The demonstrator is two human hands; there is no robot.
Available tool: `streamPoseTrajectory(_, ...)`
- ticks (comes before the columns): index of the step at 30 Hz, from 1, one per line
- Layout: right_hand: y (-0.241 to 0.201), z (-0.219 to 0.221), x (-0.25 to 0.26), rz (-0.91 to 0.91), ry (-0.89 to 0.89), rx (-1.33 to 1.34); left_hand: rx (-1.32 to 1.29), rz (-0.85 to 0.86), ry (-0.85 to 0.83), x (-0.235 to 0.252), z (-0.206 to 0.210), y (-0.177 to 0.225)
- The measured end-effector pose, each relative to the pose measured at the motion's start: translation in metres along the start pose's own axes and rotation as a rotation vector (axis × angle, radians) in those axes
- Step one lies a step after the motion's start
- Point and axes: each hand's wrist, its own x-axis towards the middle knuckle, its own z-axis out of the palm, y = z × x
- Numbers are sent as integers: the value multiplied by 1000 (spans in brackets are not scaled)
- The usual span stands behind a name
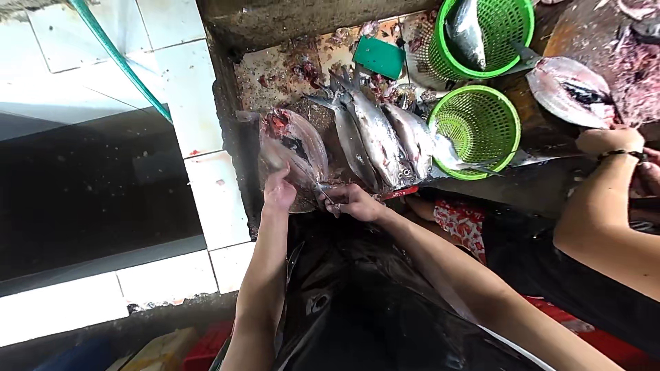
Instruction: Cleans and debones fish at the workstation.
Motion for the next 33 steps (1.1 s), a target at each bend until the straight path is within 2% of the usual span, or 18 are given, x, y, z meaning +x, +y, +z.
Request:
streamPoseTrajectory(5,1,-2,-10,12,13,-27,-18,-3,-63,2,-1,-8)
streamPoseTrajectory(15,13,-10,-43,43,9,-177,-66,2,-80,5,-1,-6)
streamPoseTrajectory(18,16,-9,-68,22,208,-417,-60,4,-95,4,-2,-1)
streamPoseTrajectory(20,18,-8,-89,122,391,-716,-54,10,-110,3,-4,1)
streamPoseTrajectory(23,19,-8,-119,424,365,-1013,81,39,-79,1,-5,5)
streamPoseTrajectory(25,12,-4,-142,490,329,-1098,270,115,42,3,-4,8)
streamPoseTrajectory(27,5,1,-165,423,384,-1162,399,220,161,8,-3,12)
streamPoseTrajectory(30,-7,3,-181,273,503,-1193,368,216,109,13,-1,16)
streamPoseTrajectory(33,-22,4,-176,349,470,-1151,349,197,75,15,-2,14)
